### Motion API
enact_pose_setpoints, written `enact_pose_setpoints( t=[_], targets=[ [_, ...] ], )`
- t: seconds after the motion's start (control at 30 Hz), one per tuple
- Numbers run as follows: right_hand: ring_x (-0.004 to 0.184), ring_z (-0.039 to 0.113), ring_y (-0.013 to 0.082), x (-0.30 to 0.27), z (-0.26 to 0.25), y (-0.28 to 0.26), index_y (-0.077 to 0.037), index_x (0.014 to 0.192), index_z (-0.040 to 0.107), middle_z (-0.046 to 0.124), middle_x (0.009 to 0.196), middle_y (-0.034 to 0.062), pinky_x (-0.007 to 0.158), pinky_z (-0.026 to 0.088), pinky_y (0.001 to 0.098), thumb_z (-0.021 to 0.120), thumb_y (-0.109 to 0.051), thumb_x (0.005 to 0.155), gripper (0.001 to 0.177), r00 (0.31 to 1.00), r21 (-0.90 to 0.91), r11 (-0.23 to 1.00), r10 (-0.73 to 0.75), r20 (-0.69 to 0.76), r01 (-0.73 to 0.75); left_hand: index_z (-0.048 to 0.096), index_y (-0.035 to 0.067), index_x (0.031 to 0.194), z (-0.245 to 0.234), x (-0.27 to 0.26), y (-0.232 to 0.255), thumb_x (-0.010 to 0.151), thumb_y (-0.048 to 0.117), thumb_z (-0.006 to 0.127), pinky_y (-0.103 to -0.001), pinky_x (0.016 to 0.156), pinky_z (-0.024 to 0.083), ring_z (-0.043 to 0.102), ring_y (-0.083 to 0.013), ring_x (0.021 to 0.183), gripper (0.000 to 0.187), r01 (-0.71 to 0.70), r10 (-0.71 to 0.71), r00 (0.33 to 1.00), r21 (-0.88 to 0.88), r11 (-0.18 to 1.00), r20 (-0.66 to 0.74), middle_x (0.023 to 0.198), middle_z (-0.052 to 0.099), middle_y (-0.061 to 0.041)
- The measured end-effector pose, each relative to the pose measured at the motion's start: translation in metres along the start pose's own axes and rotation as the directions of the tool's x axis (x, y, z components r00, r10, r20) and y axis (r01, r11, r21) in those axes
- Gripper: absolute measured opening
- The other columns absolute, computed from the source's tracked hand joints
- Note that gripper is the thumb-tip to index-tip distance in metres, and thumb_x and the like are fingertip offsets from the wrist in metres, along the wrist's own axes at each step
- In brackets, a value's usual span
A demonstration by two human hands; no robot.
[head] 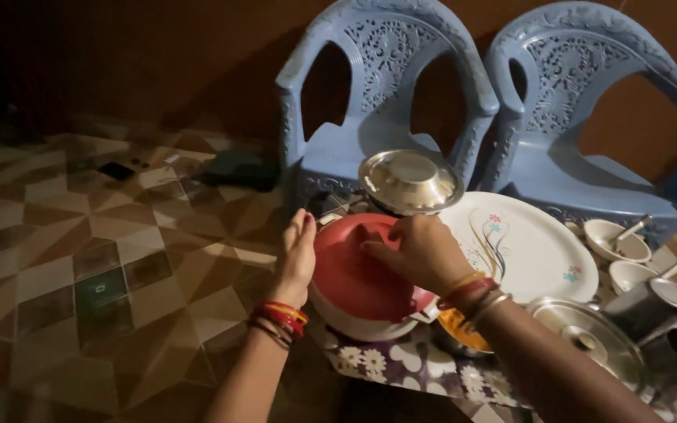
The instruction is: The person arranges items on a low dining table, moving a metal bowl and a red-lidded container, then repeatedly touching and repositioning a small metal bowl and a plate. The person also briefly touches a water bottle.
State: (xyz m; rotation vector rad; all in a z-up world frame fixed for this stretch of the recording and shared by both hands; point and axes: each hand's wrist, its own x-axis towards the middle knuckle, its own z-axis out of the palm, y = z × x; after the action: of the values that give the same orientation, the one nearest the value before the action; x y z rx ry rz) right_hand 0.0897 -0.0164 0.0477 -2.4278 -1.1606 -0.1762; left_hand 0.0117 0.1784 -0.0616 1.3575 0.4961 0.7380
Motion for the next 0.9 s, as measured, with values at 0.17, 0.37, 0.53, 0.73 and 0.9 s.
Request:
enact_pose_setpoints(
  t=[0.17, 0.37, 0.53, 0.73, 0.9],
  targets=[
    [0.068, 0.073, 0.0348, 0.017, 0.020, -0.004, -0.001, 0.081, 0.078, 0.072, 0.074, 0.0209, 0.068, 0.059, 0.0431, 0.085, -0.041, 0.070, 0.043, 1.000, -0.051, 0.999, 0.003, 0.020, -0.002, 0.048, -0.001, 0.147, -0.001, 0.055, -0.050, 0.102, 0.030, 0.050, -0.034, 0.113, 0.038, 0.051, -0.0235, 0.138, 0.055, -0.049, 0.054, 0.995, -0.056, 0.997, 0.086, 0.152, 0.055, -0.015],
    [0.071, 0.072, 0.0364, 0.024, 0.030, 0.012, -0.003, 0.085, 0.078, 0.073, 0.077, 0.0200, 0.071, 0.060, 0.0438, 0.084, -0.032, 0.067, 0.034, 0.988, -0.057, 0.987, -0.151, 0.027, 0.152, 0.066, -0.004, 0.127, -0.002, 0.062, -0.039, 0.095, 0.011, 0.057, -0.032, 0.095, 0.052, 0.070, -0.0205, 0.109, 0.036, -0.179, 0.167, 0.983, 0.207, 0.962, 0.074, 0.119, 0.075, -0.015],
    [0.072, 0.072, 0.0345, 0.023, 0.020, 0.010, -0.005, 0.091, 0.078, 0.075, 0.080, 0.0185, 0.071, 0.060, 0.0432, 0.081, -0.028, 0.074, 0.029, 0.974, -0.092, 0.971, -0.212, 0.078, 0.219, 0.073, -0.003, 0.117, -0.006, 0.065, -0.036, 0.093, 0.010, 0.059, -0.031, 0.085, 0.054, 0.072, -0.0185, 0.094, 0.030, -0.188, 0.175, 0.982, 0.252, 0.949, 0.072, 0.104, 0.079, -0.013],
    [0.071, 0.075, 0.0287, 0.016, -0.003, 0.000, -0.006, 0.098, 0.079, 0.078, 0.084, 0.0150, 0.068, 0.062, 0.0386, 0.079, -0.021, 0.077, 0.026, 0.959, 0.016, 0.962, -0.271, 0.082, 0.271, 0.074, -0.011, 0.113, -0.028, 0.087, -0.049, 0.106, 0.026, 0.061, -0.032, 0.081, 0.052, 0.064, -0.0196, 0.090, 0.040, -0.057, 0.072, 0.958, -0.060, 0.997, 0.276, 0.102, 0.078, -0.015],
    [0.070, 0.075, 0.0281, 0.013, -0.016, -0.012, -0.005, 0.100, 0.079, 0.078, 0.085, 0.0154, 0.069, 0.061, 0.0382, 0.080, -0.019, 0.077, 0.027, 0.899, 0.065, 0.897, -0.436, -0.030, 0.437, 0.067, -0.003, 0.128, -0.038, 0.057, 0.008, 0.102, 0.055, 0.043, -0.038, 0.095, 0.055, 0.069, -0.0233, 0.109, 0.068, 0.174, -0.101, 0.923, -0.169, 0.970, 0.370, 0.122, 0.073, -0.015]
  ],
)
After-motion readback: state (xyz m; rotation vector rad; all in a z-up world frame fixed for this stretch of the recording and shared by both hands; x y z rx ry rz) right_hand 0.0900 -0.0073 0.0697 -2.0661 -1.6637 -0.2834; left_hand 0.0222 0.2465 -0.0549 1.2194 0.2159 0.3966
